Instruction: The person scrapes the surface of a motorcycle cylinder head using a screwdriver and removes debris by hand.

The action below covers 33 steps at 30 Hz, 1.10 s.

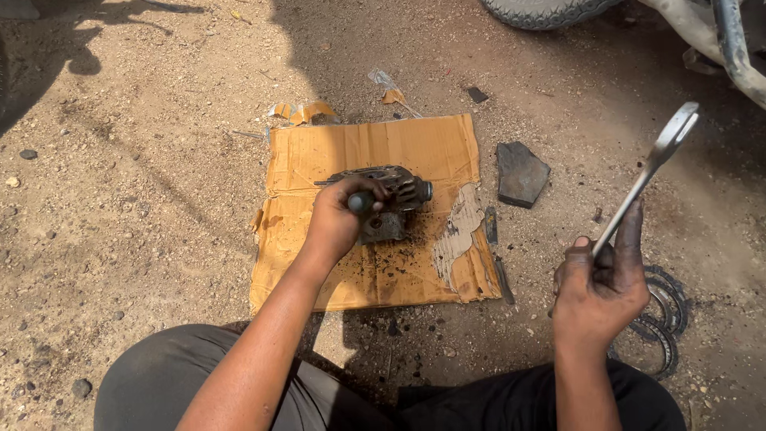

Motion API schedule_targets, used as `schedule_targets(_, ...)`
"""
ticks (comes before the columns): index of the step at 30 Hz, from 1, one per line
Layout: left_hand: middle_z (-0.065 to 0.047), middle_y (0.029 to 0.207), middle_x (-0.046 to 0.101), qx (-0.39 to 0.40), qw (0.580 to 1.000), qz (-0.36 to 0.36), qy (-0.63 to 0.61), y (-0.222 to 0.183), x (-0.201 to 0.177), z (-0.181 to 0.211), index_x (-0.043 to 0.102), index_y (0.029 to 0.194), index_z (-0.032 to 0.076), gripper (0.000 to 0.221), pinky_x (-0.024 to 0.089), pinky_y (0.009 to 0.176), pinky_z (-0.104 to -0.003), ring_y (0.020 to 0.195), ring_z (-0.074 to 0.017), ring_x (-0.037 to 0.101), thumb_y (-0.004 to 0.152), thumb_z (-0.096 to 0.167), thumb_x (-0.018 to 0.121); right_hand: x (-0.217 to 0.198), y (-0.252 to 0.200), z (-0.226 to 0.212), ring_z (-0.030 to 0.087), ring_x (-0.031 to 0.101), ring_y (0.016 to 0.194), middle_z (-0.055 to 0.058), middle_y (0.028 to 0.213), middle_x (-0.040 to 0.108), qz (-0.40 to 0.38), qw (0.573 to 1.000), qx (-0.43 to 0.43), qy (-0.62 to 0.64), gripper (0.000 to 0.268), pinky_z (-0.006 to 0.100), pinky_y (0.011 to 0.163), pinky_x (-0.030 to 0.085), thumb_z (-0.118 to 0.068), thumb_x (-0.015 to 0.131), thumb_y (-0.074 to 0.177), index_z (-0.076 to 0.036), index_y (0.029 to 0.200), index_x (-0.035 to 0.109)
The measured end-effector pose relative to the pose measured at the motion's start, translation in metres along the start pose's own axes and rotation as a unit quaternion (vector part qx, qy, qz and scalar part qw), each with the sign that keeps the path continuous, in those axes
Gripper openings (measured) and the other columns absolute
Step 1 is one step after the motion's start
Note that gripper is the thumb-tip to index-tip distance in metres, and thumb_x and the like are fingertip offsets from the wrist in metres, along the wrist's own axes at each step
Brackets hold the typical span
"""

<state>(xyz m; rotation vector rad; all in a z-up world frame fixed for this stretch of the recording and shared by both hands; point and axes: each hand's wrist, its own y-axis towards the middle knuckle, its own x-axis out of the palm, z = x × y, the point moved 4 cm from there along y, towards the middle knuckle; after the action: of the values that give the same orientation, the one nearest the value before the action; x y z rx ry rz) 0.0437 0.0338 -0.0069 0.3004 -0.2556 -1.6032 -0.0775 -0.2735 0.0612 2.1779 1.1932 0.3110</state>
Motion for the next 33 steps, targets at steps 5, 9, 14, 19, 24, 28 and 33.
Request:
schedule_targets(5, -0.009, 0.105, 0.071, -0.033, 0.981, 0.079, -0.174, 0.011, -0.025, -0.017, 0.059, 0.087, 0.006, 0.026, 0.052, 0.1, -0.035, 0.106, -0.0199, 0.066, 0.084, -0.02, 0.063, 0.002, 0.005, 0.008, 0.006, 0.049, 0.055, 0.002, 0.077, 0.056, 0.023, 0.982, 0.129, 0.136, 0.067, 0.023, 0.046, 0.042, 0.011, 0.05, 0.106, -0.016, 0.167, 0.039)
schedule_targets(9, -0.011, 0.105, 0.07, -0.044, 0.966, 0.111, -0.229, 0.011, -0.033, -0.028, 0.057, 0.085, 0.007, 0.028, 0.05, 0.105, -0.038, 0.111, -0.0239, 0.067, 0.083, -0.02, 0.065, 0.003, 0.001, 0.012, 0.006, 0.048, 0.051, 0.001, 0.074, 0.054, 0.046, 0.959, 0.215, 0.181, 0.07, 0.023, 0.041, 0.04, 0.01, 0.05, 0.103, -0.018, 0.166, 0.04)
schedule_targets(14, -0.01, 0.106, 0.069, -0.08, 0.936, 0.121, -0.32, -0.002, -0.036, -0.046, 0.054, 0.084, 0.008, 0.028, 0.051, 0.105, -0.037, 0.116, -0.0254, 0.066, 0.085, -0.017, 0.066, 0.006, 0.001, 0.021, 0.006, 0.053, 0.059, 0.003, 0.083, 0.058, 0.049, 0.927, 0.236, 0.288, 0.073, 0.022, 0.044, 0.044, 0.01, 0.049, 0.101, -0.021, 0.165, 0.039)
schedule_targets(19, -0.011, 0.105, 0.07, -0.092, 0.916, 0.138, -0.366, -0.01, -0.037, -0.052, 0.054, 0.085, 0.009, 0.026, 0.056, 0.099, -0.037, 0.112, -0.026, 0.068, 0.085, -0.015, 0.065, 0.02, -0.007, 0.025, 0.006, 0.053, 0.057, 0.003, 0.082, 0.058, 0.019, 0.929, 0.256, 0.266, 0.069, 0.022, 0.041, 0.042, 0.008, 0.05, 0.1, -0.02, 0.163, 0.044)
schedule_targets(24, -0.014, 0.113, 0.074, -0.147, 0.976, 0.09, -0.137, -0.008, -0.019, -0.018, 0.059, 0.095, 0.005, 0.015, 0.051, 0.081, -0.051, 0.095, -0.0391, 0.064, 0.094, -0.007, 0.068, 0.032, -0.015, 0.034, 0.007, 0.047, 0.042, 0.002, 0.068, 0.055, -0.034, 0.927, 0.311, 0.208, 0.069, 0.023, 0.034, 0.037, 0.006, 0.052, 0.096, -0.021, 0.158, 0.046)
schedule_targets(28, -0.015, 0.117, 0.072, 0.246, 0.887, -0.057, 0.387, -0.018, 0.031, 0.055, 0.064, 0.112, 0.01, 0.046, 0.05, 0.104, -0.046, 0.116, -0.0382, 0.064, 0.069, -0.002, 0.075, 0.038, -0.025, 0.065, 0.008, 0.047, 0.043, 0.002, 0.068, 0.057, -0.064, 0.938, 0.313, 0.134, 0.068, 0.025, 0.034, 0.036, 0.007, 0.055, 0.093, -0.016, 0.156, 0.047)
schedule_targets(33, -0.015, 0.107, 0.072, 0.27, 0.924, -0.039, 0.269, -0.013, 0.049, 0.094, 0.058, 0.114, 0.007, 0.037, 0.055, 0.095, -0.047, 0.104, -0.0341, 0.071, 0.08, 0.005, 0.072, 0.048, -0.031, 0.116, 0.011, 0.055, 0.057, 0.002, 0.084, 0.064, -0.119, 0.962, 0.24, -0.043, 0.061, 0.027, 0.047, 0.044, 0.003, 0.065, 0.094, -0.011, 0.152, 0.054)
